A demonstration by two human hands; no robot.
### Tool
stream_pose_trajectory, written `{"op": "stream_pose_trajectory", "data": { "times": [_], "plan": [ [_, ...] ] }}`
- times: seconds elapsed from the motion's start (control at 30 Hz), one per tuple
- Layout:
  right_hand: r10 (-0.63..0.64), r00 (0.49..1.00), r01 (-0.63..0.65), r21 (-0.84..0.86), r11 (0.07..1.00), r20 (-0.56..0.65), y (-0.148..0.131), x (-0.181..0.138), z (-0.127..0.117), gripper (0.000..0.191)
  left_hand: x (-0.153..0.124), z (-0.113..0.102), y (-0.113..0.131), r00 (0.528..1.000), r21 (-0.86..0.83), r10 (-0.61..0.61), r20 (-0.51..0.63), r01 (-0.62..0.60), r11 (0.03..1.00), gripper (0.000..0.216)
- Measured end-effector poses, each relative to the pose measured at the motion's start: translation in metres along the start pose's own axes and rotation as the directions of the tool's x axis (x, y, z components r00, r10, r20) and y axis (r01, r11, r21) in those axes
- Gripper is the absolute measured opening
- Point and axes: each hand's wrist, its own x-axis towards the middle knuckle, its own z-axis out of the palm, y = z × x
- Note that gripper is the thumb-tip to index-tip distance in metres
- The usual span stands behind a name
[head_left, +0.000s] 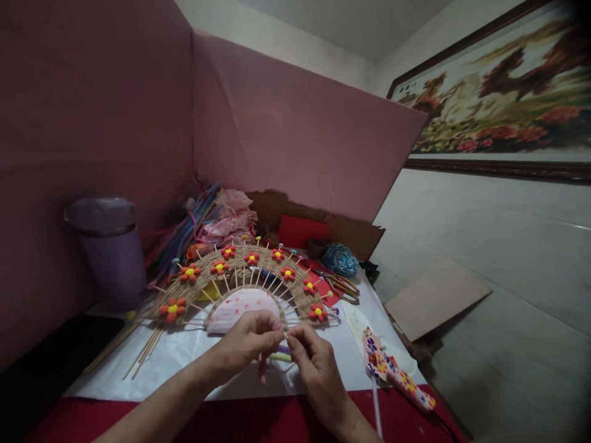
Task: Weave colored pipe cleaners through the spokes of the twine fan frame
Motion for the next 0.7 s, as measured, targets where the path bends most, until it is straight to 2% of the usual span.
{"op": "stream_pose_trajectory", "data": {
  "times": [0.1, 0.23, 0.4, 0.5, 0.57, 0.7],
  "plan": [
    [-0.001, 1.0, 0.001, -0.025, 1.0, -0.024, 0.0, 0.001, 0.002, 0.024, 0.002, 0.001, -0.002, 0.997, -0.011, 0.04, -0.061, -0.04, 0.999, 0.028],
    [-0.085, 0.996, 0.087, -0.12, 0.989, 0.024, 0.001, 0.0, 0.004, 0.022, 0.004, 0.002, -0.006, 0.99, 0.022, 0.061, -0.125, -0.058, 0.998, 0.03],
    [-0.176, 0.979, 0.194, -0.219, 0.956, 0.101, 0.003, -0.004, 0.005, 0.019, 0.004, 0.003, -0.011, 0.981, 0.209, 0.087, -0.176, -0.049, 0.977, 0.029],
    [-0.219, 0.971, 0.235, -0.216, 0.948, 0.097, 0.004, -0.005, 0.003, 0.019, 0.001, 0.002, -0.011, 0.986, 0.362, 0.085, -0.145, -0.027, 0.932, 0.025],
    [-0.226, 0.972, 0.234, -0.184, 0.955, 0.06, 0.004, -0.004, 0.001, 0.019, -0.002, 0.002, -0.009, 0.994, 0.402, 0.05, -0.099, -0.006, 0.916, 0.023],
    [-0.155, 0.988, 0.151, -0.098, 0.984, -0.029, 0.003, -0.002, 0.0, 0.02, -0.005, 0.006, -0.006, 0.999, 0.273, -0.042, 0.019, 0.036, 0.961, 0.024]
  ]
}}
